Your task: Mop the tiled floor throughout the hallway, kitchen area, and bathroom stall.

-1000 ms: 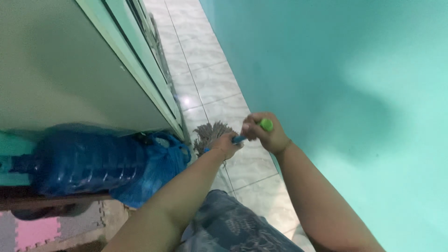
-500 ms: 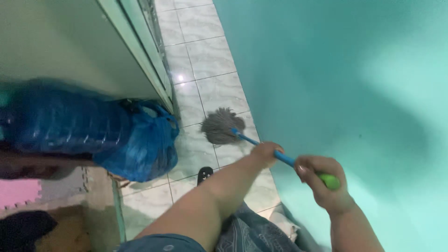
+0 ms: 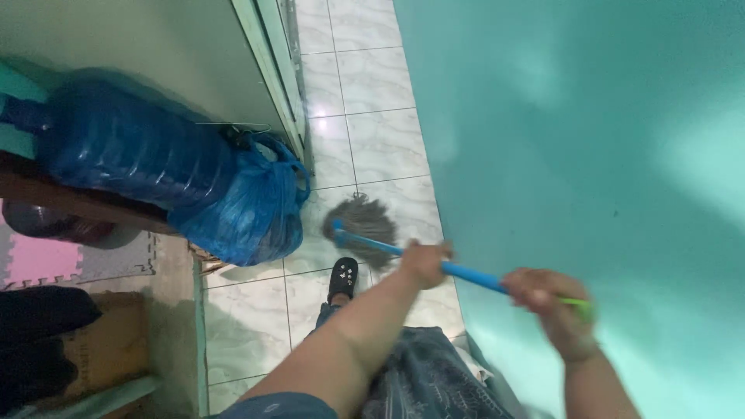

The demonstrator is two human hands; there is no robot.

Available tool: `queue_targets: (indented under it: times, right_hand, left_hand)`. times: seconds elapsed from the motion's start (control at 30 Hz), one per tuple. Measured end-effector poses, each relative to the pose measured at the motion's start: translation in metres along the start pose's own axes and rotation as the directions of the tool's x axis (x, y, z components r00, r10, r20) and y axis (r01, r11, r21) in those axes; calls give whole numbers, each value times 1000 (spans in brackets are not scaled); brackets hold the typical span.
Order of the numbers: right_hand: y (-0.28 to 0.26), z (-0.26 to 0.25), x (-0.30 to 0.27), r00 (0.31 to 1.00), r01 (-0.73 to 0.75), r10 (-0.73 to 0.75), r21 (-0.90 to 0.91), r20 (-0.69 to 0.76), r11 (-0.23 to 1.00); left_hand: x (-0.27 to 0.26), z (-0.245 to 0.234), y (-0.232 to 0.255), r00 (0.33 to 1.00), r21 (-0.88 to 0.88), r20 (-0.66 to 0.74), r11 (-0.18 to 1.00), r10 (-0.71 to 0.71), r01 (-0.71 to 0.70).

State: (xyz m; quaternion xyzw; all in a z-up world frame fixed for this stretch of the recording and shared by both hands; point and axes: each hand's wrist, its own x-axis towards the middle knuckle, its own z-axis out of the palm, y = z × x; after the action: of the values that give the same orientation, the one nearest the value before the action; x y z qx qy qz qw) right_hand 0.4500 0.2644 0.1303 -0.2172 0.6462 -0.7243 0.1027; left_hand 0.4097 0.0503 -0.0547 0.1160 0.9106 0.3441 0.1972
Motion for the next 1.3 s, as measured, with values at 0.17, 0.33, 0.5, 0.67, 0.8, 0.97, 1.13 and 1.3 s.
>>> queue_targets:
  times: [0.17,0.33,0.5,0.67,0.8,0.97,1.13,1.3]
  right_hand:
    - [26,54,8,988,-5,16,-69,151,998]
    - [-11,34,-6,984,13,3,-84,181,996]
    - [-60,7,-32,980,11,30,-202,196,979]
    - [-73,4,-53,982,45,29,-384,185,922]
    - [-56,-22,-64,973,77,-2,-317,230,945]
    - [-28,-53,-46,988,-34,34,-1,153,999]
    - [25,-10,4,964,-108,62,168,258,980]
    - [82,79,21,893,-364,316,102,321,926]
  left_hand:
    - [-26,10,-68,987,32,-65,989,-145,147]
    - [-19,24,-34,982,59,-139,989,-124,133]
    - [11,56,30,967,-13,-248,998,55,-60]
    - [31,94,67,961,-62,-243,987,132,-152]
    - [19,84,81,992,-66,-116,996,57,-65]
    - [-15,46,64,995,-142,19,985,-96,98]
    - [-52,49,-20,960,-155,-120,960,-253,233]
    - [-141,41,-114,873,-130,-130,881,-470,455]
